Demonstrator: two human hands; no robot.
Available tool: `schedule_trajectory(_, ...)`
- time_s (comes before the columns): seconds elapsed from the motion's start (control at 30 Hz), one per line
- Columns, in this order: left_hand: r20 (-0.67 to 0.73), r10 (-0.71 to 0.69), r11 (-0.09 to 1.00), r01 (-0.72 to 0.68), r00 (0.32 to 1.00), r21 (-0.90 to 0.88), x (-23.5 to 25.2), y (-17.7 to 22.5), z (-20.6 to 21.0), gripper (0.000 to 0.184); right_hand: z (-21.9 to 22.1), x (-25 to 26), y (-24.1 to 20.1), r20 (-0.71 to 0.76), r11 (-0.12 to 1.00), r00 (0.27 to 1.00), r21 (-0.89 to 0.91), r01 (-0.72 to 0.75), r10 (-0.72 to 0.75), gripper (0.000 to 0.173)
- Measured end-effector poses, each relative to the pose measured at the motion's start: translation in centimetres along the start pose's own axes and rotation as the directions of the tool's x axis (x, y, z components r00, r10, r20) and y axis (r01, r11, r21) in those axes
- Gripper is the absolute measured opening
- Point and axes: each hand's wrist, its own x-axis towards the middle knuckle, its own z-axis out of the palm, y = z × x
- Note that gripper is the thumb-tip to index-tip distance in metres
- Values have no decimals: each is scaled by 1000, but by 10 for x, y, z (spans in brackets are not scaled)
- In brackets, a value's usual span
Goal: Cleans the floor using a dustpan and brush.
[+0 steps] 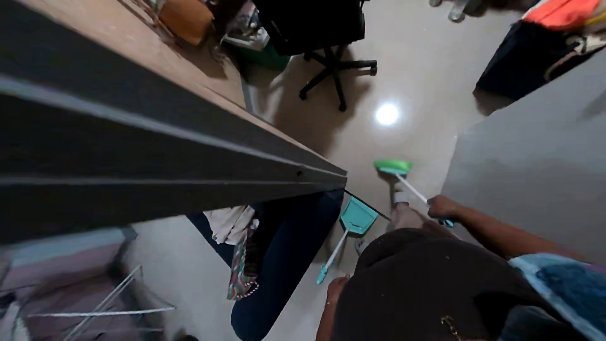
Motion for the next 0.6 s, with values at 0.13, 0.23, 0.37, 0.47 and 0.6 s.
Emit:
schedule_trajectory(0.13, -26, 189, 955, -190, 982, -227, -84, 152, -13, 38, -92, -6, -3, 84, 958, 996, 285, 18, -43, 22)
schedule_trajectory(0.23, -498, 490, 796, -600, 716, -80, -155, 246, -47, 36, -152, -19, -11, 77, 908, 995, 418, 26, -64, 26)
schedule_trajectory(0.37, -807, 463, 443, -693, -366, 569, -216, 291, -113, 50, -183, -24, -32, -75, 951, 994, 295, 93, -74, 50)
schedule_trajectory(0.47, -719, 258, 413, -599, -646, 686, -238, 322, -164, 85, -199, -6, -51, -173, 963, 981, 237, 125, -85, 58)
schedule_trajectory(0.6, -735, 56, 379, -667, -676, 642, -216, 364, -193, 82, -244, 18, -84, -247, 973, 966, 194, 124, -74, 59)
